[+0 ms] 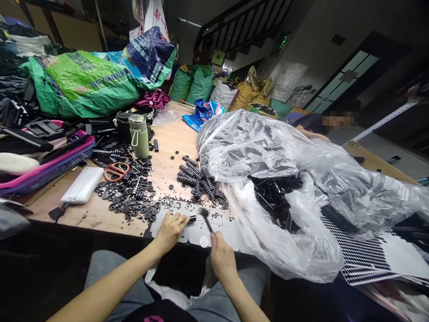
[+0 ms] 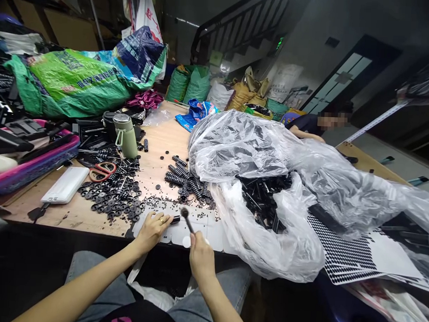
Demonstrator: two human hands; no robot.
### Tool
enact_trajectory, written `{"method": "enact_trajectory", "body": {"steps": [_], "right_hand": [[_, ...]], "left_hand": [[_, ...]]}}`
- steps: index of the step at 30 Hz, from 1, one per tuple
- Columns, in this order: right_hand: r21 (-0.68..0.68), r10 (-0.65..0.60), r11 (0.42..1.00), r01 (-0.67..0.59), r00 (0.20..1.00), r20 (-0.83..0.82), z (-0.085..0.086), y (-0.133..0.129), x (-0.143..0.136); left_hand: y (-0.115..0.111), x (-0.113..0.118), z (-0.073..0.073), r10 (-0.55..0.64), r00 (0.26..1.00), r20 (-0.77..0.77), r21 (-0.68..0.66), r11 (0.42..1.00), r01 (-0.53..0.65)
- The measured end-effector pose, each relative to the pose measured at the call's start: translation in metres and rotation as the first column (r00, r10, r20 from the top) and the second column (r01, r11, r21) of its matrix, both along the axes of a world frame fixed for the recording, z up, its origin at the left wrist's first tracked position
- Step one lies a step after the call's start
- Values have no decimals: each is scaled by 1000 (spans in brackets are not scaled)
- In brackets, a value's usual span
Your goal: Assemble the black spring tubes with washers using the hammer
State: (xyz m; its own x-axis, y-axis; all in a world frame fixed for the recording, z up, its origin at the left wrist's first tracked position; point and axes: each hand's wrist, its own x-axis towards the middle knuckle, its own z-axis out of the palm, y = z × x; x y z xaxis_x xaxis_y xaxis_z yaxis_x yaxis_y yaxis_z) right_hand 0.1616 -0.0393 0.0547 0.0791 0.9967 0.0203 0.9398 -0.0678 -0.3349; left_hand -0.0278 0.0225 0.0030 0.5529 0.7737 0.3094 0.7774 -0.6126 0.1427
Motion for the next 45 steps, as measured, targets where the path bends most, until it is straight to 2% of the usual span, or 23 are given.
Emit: {"method": "enact_trajectory", "body": {"steps": [3, 7, 9, 12, 14, 16, 19, 21, 22, 24, 25, 28, 31, 33, 34, 37, 39, 41, 43, 45], "right_hand": [[-56, 16, 998, -13, 999, 47, 8, 0, -10], [85, 93, 993, -83, 989, -119, 29, 1, -34], [80, 189, 980, -182, 977, -94, 29, 1, -49], [-47, 298, 954, -296, 954, 38, 20, 0, -65], [-86, 295, 953, -289, 953, 69, 16, 0, -65], [-77, 230, 971, -225, 971, 65, 17, 3, -56], [-55, 91, 995, -86, 991, 99, 17, 9, -28], [-50, 18, 999, -10, 988, 156, 10, 13, -6], [-48, -11, 999, 20, 983, 183, 5, 14, 3], [-39, -58, 997, 68, 974, 220, -10, 15, 17], [-28, -75, 996, 83, 971, 229, -17, 14, 21], [64, -58, 997, 46, 980, 192, -25, 16, 29], [276, -1, 961, -23, 996, 84, -6, 32, 46], [423, -54, 906, 31, 998, 42, 16, 53, 70], [482, -125, 872, 90, 991, 41, 27, 66, 86], [531, -271, 820, 212, 962, 34, 47, 103, 137], [532, -323, 805, 261, 946, 25, 47, 121, 163], [525, -345, 802, 284, 938, 20, 42, 130, 180], [521, -347, 804, 285, 938, 22, 39, 129, 186], [532, -346, 800, 279, 938, 29, 41, 122, 183]], "left_hand": [[-7, 9, -2, 36, 999, -27, 3, 999, -36], [-18, 26, -9, 8, 999, -40, 14, 1000, -7], [-19, 32, -14, -5, 998, -56, 10, 1000, 5], [-13, 33, -18, -2, 999, -51, -18, 1000, 1], [-7, 32, -16, 13, 1000, -4, -94, 995, -14], [-3, 30, -8, 51, 997, 52, -207, 977, -39], [2, 28, 9, -1, 994, 110, -314, 949, 36], [17, 28, 21, 2, 992, 129, -322, 946, 40], [30, 28, 26, 56, 991, 124, -311, 950, -14], [65, 28, 34, 249, 964, 93, -239, 946, -221], [85, 29, 36, 275, 959, 66, -167, 951, -261], [135, 31, 38, 223, 974, 43, -114, 970, -217], [157, 32, 33, 132, 991, 28, -89, 988, -129], [159, 32, 30, 87, 996, 26, -58, 995, -85], [157, 32, 30, 67, 997, 23, -41, 997, -66], [145, 33, 33, 6, 999, 49, 8, 1000, -6], [132, 34, 36, -19, 990, 141, 7, 1000, 18], [116, 34, 40, 6, 954, 300, -73, 997, 17], [98, 32, 43, 93, 877, 472, -216, 976, 13], [82, 31, 48, 211, 758, 617, -375, 926, 48]]}}
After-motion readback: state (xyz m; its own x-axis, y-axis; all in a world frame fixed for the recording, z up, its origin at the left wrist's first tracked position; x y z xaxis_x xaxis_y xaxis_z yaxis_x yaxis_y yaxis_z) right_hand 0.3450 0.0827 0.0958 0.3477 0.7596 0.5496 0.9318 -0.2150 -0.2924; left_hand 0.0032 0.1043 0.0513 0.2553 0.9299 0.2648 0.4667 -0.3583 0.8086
